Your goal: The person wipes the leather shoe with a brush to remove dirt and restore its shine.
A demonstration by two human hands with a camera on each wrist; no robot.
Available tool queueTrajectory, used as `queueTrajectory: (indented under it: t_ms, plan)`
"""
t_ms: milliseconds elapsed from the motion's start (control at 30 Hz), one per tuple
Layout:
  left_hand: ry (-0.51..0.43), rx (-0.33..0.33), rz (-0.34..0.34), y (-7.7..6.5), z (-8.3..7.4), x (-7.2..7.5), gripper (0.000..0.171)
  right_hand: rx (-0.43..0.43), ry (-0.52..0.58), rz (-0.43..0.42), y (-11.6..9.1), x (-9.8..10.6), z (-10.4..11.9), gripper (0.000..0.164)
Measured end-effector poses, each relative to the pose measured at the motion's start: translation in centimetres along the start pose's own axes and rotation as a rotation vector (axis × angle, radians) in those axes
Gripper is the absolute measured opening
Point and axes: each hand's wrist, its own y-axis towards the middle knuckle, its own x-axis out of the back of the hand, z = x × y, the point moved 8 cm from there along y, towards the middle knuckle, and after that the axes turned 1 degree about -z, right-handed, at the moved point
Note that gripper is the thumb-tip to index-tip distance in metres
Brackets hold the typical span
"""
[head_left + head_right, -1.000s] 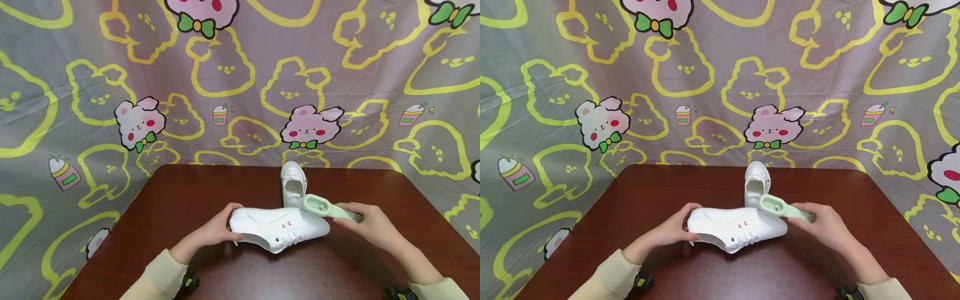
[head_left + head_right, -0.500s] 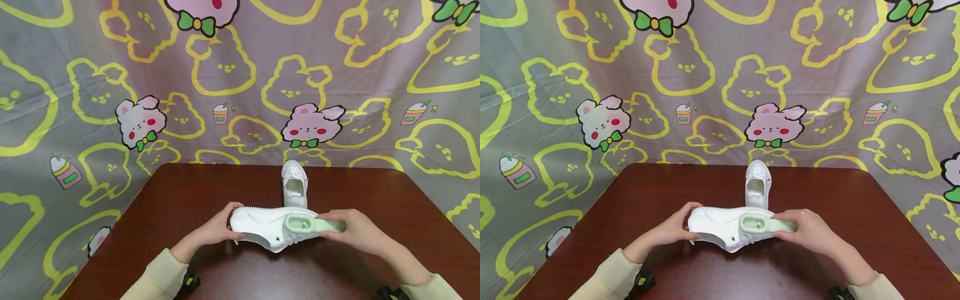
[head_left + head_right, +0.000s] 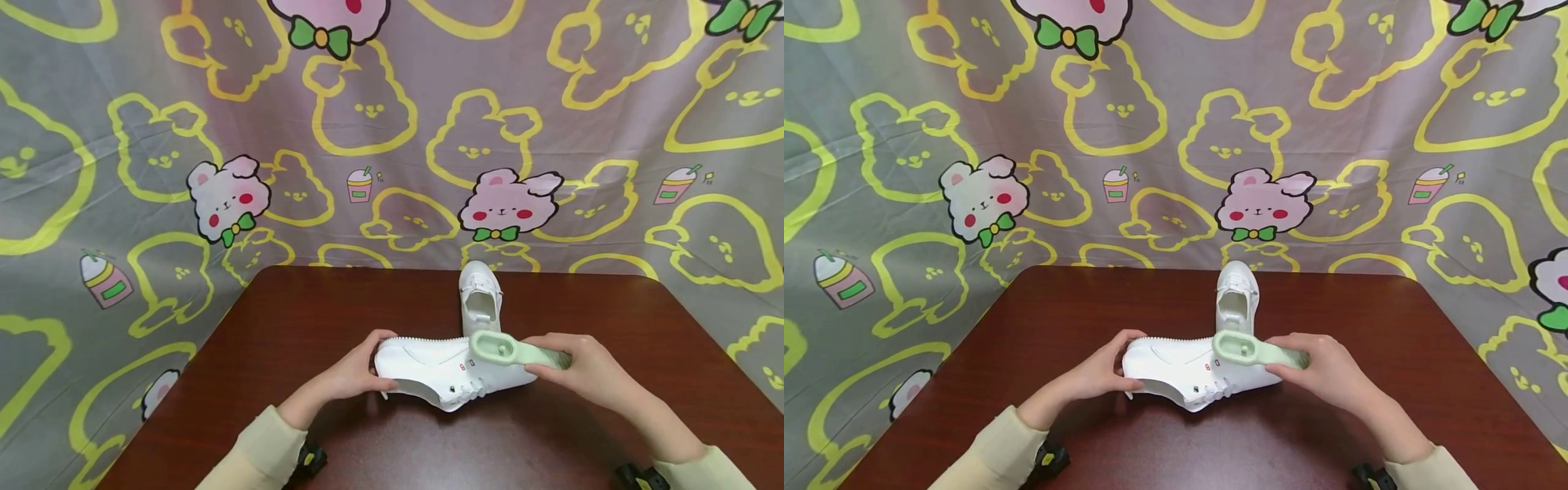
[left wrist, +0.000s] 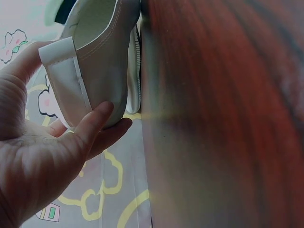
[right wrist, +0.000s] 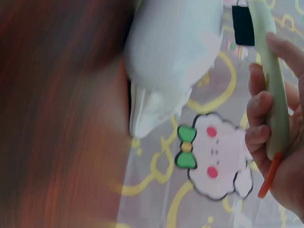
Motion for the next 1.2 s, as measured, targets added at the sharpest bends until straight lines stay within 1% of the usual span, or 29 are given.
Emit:
queueTrajectory:
  t_ms: [67, 133, 200, 233, 300, 433, 500, 567, 600, 667, 733, 867, 967, 1033, 1100, 1133, 1200]
  plan:
    - [-0.002, -0.002, -0.002, 0.0, 0.0, 0.0, 0.072, 0.056, 0.035, 0.061, -0.1, -0.8, 1.2, 0.031]
    - [-0.002, -0.002, -0.003, 0.0, 0.0, 0.1, 0.072, 0.102, 0.031, 0.110, -0.2, -1.5, 2.1, 0.030]
    - [-0.003, -0.002, -0.002, 0.0, 0.0, 0.1, 0.072, 0.118, 0.006, 0.142, -0.3, -1.8, 2.4, 0.029]
    - [-0.004, -0.003, -0.002, 0.0, 0.0, 0.1, 0.072, 0.115, -0.013, 0.143, -0.2, -1.8, 2.3, 0.029]
    - [-0.005, -0.003, 0.000, 0.0, 0.0, 0.0, 0.071, 0.080, -0.049, 0.118, -0.1, -1.3, 1.6, 0.029]
    - [-0.008, -0.004, -0.002, 0.0, 0.1, 0.0, 0.071, -0.067, -0.100, 0.026, 0.0, 0.5, -1.1, 0.029]
    - [-0.008, -0.004, -0.003, 0.0, 0.1, 0.0, 0.071, -0.125, -0.132, -0.019, 0.0, 1.4, -2.1, 0.030]
    - [-0.008, -0.004, -0.003, -0.1, 0.2, 0.0, 0.072, -0.157, -0.139, -0.051, -0.1, 1.9, -2.6, 0.030]
    - [-0.006, -0.004, -0.004, -0.1, 0.2, 0.0, 0.072, -0.159, -0.135, -0.058, -0.1, 2.0, -2.6, 0.030]
    - [-0.009, 0.000, -0.005, -0.1, 0.2, 0.0, 0.073, -0.136, -0.101, -0.055, -0.1, 1.8, -2.1, 0.030]
    - [-0.011, 0.003, -0.006, -0.1, 0.2, 0.1, 0.073, -0.086, -0.047, -0.030, 0.0, 1.2, -1.0, 0.028]
    - [-0.026, 0.009, -0.006, -0.1, 0.3, 0.1, 0.073, 0.036, 0.024, 0.068, 0.2, -0.6, 1.6, 0.026]
    - [-0.035, 0.008, -0.005, 0.0, 0.3, 0.1, 0.073, 0.085, 0.017, 0.148, 0.2, -1.7, 3.1, 0.024]
    - [-0.042, 0.008, -0.002, 0.0, 0.2, 0.1, 0.073, 0.093, -0.001, 0.178, 0.3, -2.0, 3.5, 0.023]
    - [-0.045, 0.008, -0.001, 0.0, 0.1, 0.1, 0.073, 0.063, -0.020, 0.186, 0.5, -2.0, 3.2, 0.023]
    - [-0.046, 0.007, 0.000, -0.2, -0.3, 0.1, 0.072, 0.042, -0.031, 0.176, 0.6, -1.8, 2.9, 0.023]
    - [-0.048, 0.011, 0.000, -0.2, -0.3, 0.1, 0.072, 0.006, -0.047, 0.132, 0.9, -1.3, 2.0, 0.023]
